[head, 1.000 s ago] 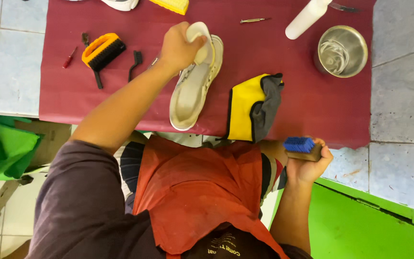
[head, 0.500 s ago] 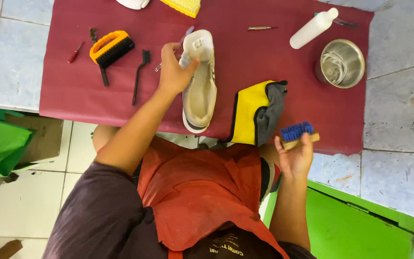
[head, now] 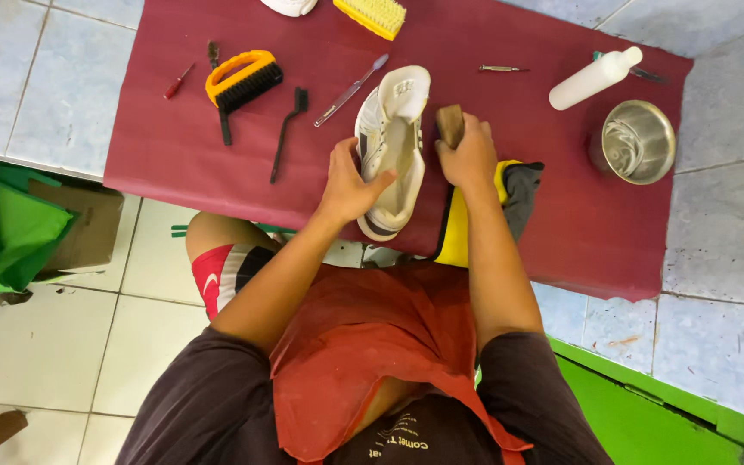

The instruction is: The person scrubs a white sneaker with a brush and cleaning solution, then uses a smaller brush to clean the shoe's interior and laces. The person repeatedly dips the brushes into a metal bowl of water and applies liquid from a white bottle to the shoe.

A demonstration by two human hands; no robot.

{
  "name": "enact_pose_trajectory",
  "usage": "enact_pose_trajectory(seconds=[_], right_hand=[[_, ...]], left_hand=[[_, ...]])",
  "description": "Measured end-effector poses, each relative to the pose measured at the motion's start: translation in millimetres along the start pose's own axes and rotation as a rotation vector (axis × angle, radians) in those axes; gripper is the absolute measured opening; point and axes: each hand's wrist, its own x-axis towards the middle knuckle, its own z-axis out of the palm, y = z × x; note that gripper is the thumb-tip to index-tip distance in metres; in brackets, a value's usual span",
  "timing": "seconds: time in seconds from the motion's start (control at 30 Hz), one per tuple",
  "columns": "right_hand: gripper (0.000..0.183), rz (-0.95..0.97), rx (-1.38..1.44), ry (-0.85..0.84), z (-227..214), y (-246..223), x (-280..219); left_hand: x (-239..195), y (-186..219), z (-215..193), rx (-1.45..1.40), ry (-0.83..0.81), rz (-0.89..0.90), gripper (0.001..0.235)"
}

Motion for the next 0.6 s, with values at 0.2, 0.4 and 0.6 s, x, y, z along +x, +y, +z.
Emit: enact_pose_trajectory(seconds=[0.2, 0.4, 0.6], right_hand=[[0.057, -0.051, 0.531, 0.165, 19.5, 0.9, -25.2], [0.04, -0.287, 1.103, 0.297, 48.9, 28.2, -95.2], [0.041, -0.46, 1.046, 0.336, 68.0, 12.1, -106.4]], left_hand=[[15.3, 4.4, -3.1, 0.156, -0.116, -0.099, 0.104], [17.5, -2.5, 5.9, 0.198, -0.174, -0.103, 0.089], [0.8, 28.9, 14.7, 0.456, -0.316, -0.155, 0.105]])
